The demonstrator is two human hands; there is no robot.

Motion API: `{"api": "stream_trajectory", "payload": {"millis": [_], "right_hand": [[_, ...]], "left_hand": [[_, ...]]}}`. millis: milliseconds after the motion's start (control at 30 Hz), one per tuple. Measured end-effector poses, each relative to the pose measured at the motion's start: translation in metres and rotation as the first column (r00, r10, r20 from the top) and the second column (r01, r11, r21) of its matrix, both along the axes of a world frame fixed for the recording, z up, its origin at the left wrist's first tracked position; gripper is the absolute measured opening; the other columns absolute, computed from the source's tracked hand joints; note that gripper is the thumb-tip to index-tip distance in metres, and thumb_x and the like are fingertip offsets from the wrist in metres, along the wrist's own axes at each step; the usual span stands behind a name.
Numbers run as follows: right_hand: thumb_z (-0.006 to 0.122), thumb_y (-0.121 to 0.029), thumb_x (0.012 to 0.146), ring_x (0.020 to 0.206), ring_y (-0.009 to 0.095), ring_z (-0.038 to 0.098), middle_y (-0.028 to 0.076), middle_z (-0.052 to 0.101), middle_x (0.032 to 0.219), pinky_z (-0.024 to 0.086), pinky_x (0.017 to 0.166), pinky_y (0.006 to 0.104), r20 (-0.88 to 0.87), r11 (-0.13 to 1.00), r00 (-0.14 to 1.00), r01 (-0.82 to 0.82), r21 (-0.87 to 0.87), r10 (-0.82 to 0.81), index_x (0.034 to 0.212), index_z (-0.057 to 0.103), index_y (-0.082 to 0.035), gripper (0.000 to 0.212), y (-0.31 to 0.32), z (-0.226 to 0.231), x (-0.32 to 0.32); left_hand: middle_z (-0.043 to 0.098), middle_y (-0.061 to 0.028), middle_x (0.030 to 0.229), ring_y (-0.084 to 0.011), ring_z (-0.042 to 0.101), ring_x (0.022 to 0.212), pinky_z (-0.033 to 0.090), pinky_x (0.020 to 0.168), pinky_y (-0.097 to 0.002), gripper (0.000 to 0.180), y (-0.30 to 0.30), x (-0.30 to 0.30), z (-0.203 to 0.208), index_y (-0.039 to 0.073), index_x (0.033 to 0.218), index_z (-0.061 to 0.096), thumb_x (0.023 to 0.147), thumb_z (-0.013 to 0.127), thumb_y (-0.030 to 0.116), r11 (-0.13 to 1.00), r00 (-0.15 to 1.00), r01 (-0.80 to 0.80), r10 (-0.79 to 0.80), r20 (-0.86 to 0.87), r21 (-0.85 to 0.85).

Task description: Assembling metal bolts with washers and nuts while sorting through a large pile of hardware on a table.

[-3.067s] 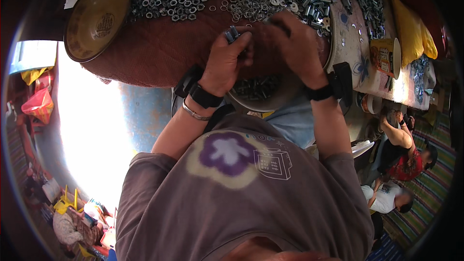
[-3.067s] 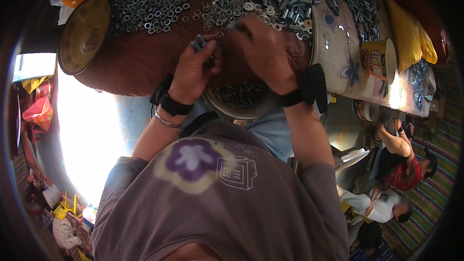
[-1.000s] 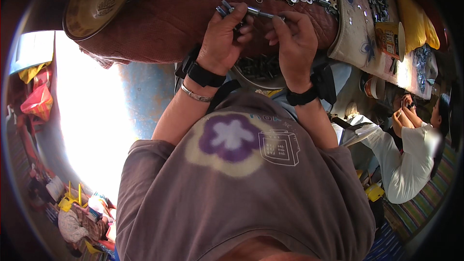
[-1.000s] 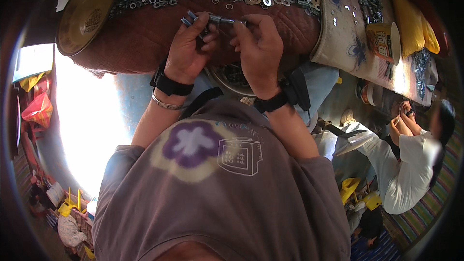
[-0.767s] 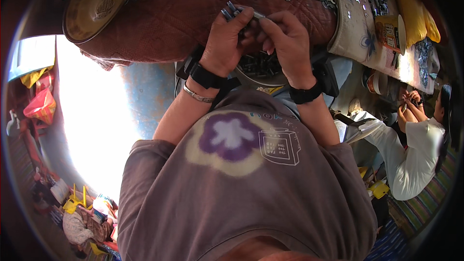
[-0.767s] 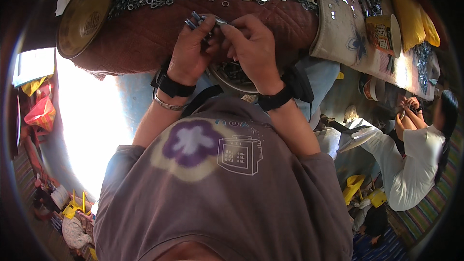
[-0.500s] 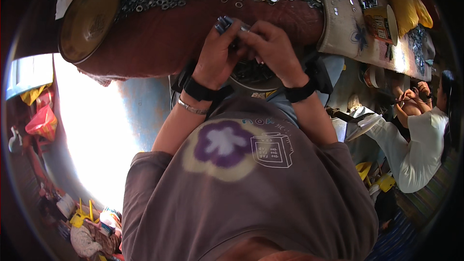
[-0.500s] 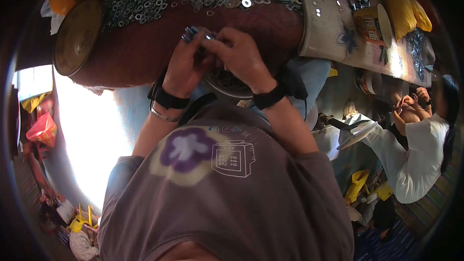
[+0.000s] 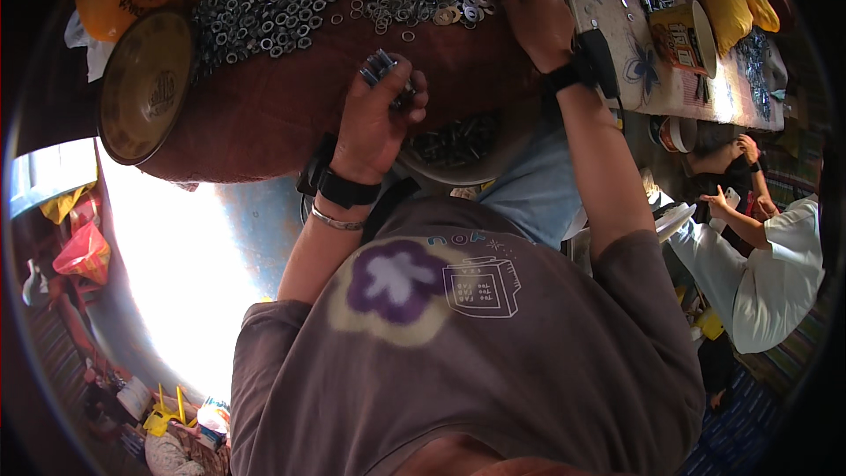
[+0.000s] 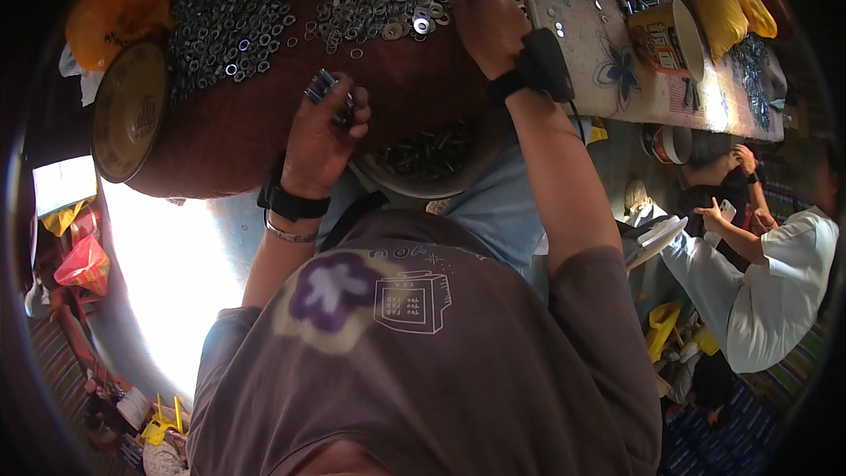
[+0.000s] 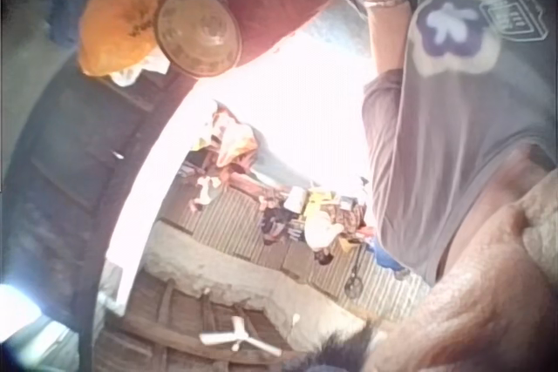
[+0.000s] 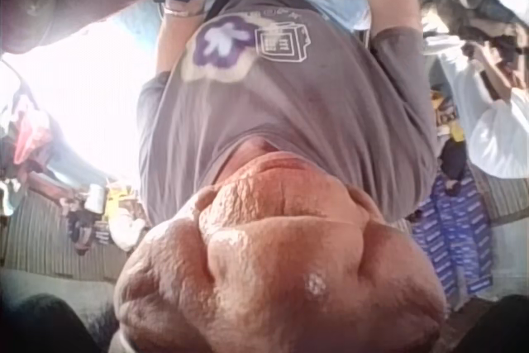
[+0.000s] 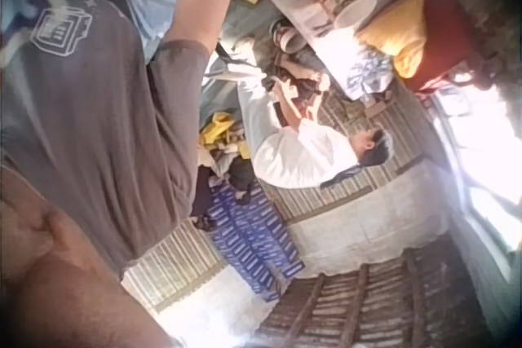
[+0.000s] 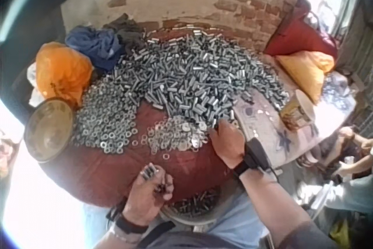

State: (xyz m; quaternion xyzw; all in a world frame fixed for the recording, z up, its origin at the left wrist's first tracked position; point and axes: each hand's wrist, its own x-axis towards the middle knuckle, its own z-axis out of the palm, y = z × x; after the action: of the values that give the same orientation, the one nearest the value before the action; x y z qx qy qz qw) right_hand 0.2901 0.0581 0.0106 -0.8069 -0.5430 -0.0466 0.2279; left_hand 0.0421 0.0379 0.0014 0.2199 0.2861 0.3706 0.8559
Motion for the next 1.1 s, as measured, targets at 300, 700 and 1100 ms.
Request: {"api": "stream_trajectory", "payload": {"millis": [300, 700, 1100], "right_hand": [[0.060, -0.023, 0.082, 0.074, 0.036, 0.063, 0.020, 0.064, 0.075, 0.049, 0.064, 0.0419, -0.179, 0.985, 0.977, -0.086, 0.152, 0.113, 0.088, 0.062, 0.000, 0.024, -0.009, 0.009, -0.011], [0.058, -0.016, 0.082, 0.061, 0.020, 0.059, 0.012, 0.059, 0.069, 0.045, 0.056, 0.0324, -0.730, 0.782, 0.555, -0.622, -0.045, 0.399, 0.086, 0.059, 0.001, 0.018, -0.037, 0.046, -0.089], [0.055, -0.022, 0.084, 0.075, 0.036, 0.062, 0.018, 0.063, 0.081, 0.049, 0.065, 0.0421, -0.023, 0.889, 0.894, -0.443, 0.116, 0.448, 0.091, 0.063, -0.004, 0.021, 0.082, 0.015, -0.055]], "left_hand": [[0.047, -0.0010, 0.077, -0.0112, 0.047, 0.071, 0.036, 0.052, -0.0199, 0.010, 0.007, 0.002, 0.001, 0.008, 0.094, 0.052, 0.087, 0.060, 0.009, 1.000, 0.999, 0.004, -0.005, 0.049, 0.025], [0.055, 0.0029, 0.076, -0.0034, 0.052, 0.065, 0.036, 0.049, -0.0148, 0.011, 0.013, 0.004, 0.012, 0.008, 0.094, 0.057, 0.085, 0.063, 0.012, 0.995, 0.990, -0.045, 0.057, -0.131, 0.093], [0.053, 0.0014, 0.077, -0.0073, 0.046, 0.062, 0.032, 0.047, -0.0173, 0.008, 0.037, -0.017, 0.001, 0.009, 0.092, 0.056, 0.087, 0.062, 0.010, 0.977, 0.977, -0.211, 0.211, -0.035, 0.009]]}}
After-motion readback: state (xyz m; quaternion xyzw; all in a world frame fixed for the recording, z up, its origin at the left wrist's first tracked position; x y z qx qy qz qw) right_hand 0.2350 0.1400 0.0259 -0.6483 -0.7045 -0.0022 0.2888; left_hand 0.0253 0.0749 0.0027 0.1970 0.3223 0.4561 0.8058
